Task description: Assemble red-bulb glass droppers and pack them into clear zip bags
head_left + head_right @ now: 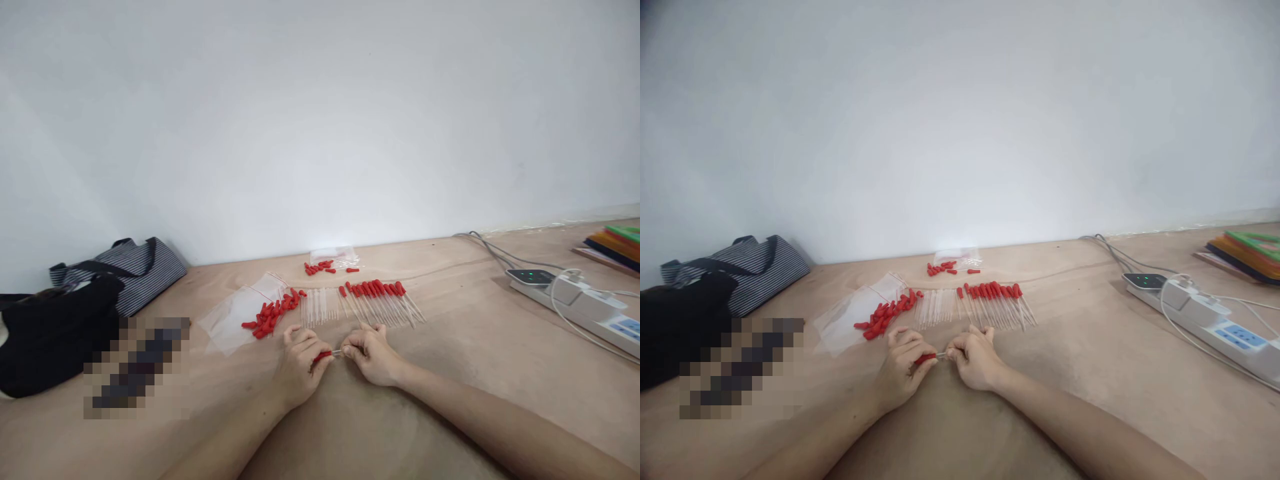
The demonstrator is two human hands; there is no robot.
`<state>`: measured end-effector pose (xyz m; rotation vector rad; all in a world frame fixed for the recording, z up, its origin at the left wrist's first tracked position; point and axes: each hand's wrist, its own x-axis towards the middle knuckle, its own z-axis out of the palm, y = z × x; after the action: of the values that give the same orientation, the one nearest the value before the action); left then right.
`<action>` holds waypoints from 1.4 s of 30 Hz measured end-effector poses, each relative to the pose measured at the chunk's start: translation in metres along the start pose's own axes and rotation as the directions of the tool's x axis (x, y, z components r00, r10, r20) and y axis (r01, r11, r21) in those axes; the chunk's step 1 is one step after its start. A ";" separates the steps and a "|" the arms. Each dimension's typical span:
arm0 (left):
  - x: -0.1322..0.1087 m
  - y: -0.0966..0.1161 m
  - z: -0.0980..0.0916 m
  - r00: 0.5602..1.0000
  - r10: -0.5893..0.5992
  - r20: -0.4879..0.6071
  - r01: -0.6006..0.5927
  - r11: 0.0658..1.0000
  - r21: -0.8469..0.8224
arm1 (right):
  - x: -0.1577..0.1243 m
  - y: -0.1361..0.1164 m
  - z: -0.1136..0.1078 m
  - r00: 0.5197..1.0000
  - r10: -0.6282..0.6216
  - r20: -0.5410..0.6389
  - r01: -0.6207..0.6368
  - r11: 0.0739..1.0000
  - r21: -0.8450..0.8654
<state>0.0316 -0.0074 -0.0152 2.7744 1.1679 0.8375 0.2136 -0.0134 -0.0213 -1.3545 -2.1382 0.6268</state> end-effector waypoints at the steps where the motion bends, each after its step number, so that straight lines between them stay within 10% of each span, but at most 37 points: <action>1: 0.000 0.000 0.000 1.000 -0.001 0.000 0.001 1.000 0.000 | 0.000 0.000 0.000 1.000 0.004 0.003 -0.004 1.000 0.002; 18: 0.000 -0.010 0.004 0.992 -0.121 -0.044 0.121 0.993 0.005 | -0.001 0.013 -0.019 0.967 -0.254 -0.005 0.236 0.906 -0.350; 29: 0.034 -0.058 -0.024 0.820 -0.515 -0.252 0.571 0.773 0.277 | 0.054 0.017 -0.022 0.902 0.281 -0.328 -0.391 0.855 -0.341; 35: 0.072 -0.088 -0.023 0.917 -0.396 0.043 0.352 0.857 0.377 | 0.068 0.020 -0.014 0.876 0.324 -0.356 -0.453 0.807 -0.379; 42: 0.088 -0.093 -0.009 0.951 -0.276 0.139 0.190 0.878 0.438 | 0.066 0.024 -0.012 0.880 0.284 -0.381 -0.431 0.815 -0.388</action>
<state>0.0163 0.1168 0.0131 2.8451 1.7777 0.3014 0.2143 0.0577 -0.0151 -2.0047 -1.8448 0.0083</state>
